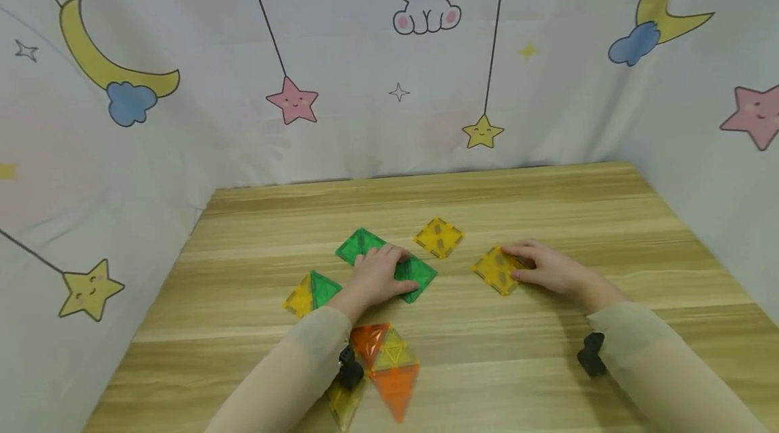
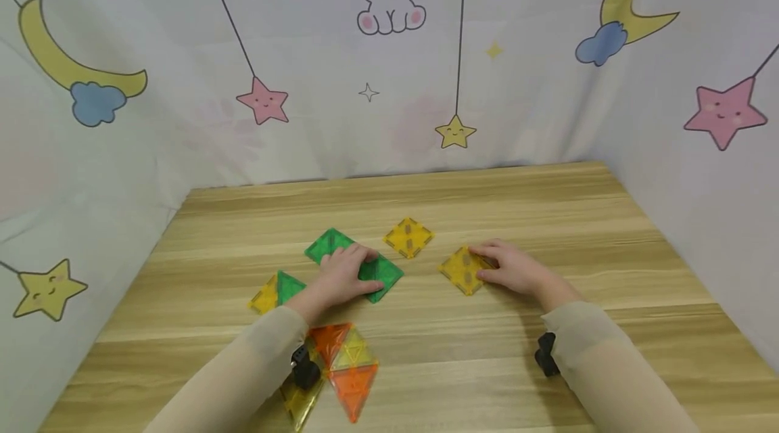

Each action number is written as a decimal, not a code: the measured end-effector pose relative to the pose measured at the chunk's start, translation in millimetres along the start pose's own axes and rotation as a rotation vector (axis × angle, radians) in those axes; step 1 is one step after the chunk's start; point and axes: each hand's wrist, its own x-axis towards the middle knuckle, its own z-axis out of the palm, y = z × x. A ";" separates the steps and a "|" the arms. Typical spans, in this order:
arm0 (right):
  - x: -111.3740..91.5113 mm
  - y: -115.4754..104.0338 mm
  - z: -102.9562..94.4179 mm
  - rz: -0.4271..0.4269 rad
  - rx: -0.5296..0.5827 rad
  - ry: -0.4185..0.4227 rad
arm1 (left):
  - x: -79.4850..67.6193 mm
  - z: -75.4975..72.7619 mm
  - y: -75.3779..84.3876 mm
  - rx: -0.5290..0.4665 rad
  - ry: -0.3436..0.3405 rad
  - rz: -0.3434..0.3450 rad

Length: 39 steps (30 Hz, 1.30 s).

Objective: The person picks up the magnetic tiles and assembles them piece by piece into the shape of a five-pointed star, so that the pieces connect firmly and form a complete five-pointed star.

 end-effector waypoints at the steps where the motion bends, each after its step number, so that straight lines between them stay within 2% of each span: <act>1: 0.1 -0.4 -0.1 0.002 0.002 0.000 | -0.5 0.1 -0.4 -0.001 0.001 0.000; 14: 2.4 -3.3 -0.5 -0.010 0.005 -0.022 | -3.7 1.3 -2.7 0.009 0.015 -0.007; 26: 5.0 -5.6 -1.6 0.014 -0.023 -0.023 | -4.8 -3.2 -4.6 -0.093 -0.021 -0.004; 30: 2.8 -1.6 -0.4 0.010 -0.004 -0.001 | -7.5 -6.7 -7.0 -0.179 -0.018 0.015; 34: 0.0 -7.5 0.1 -0.025 -0.038 0.082 | -18.3 -17.5 -14.3 -0.239 0.007 0.059; 39: -1.0 -32.6 9.5 -0.098 -0.135 0.145 | -43.9 -33.5 -26.7 -0.270 -0.012 0.086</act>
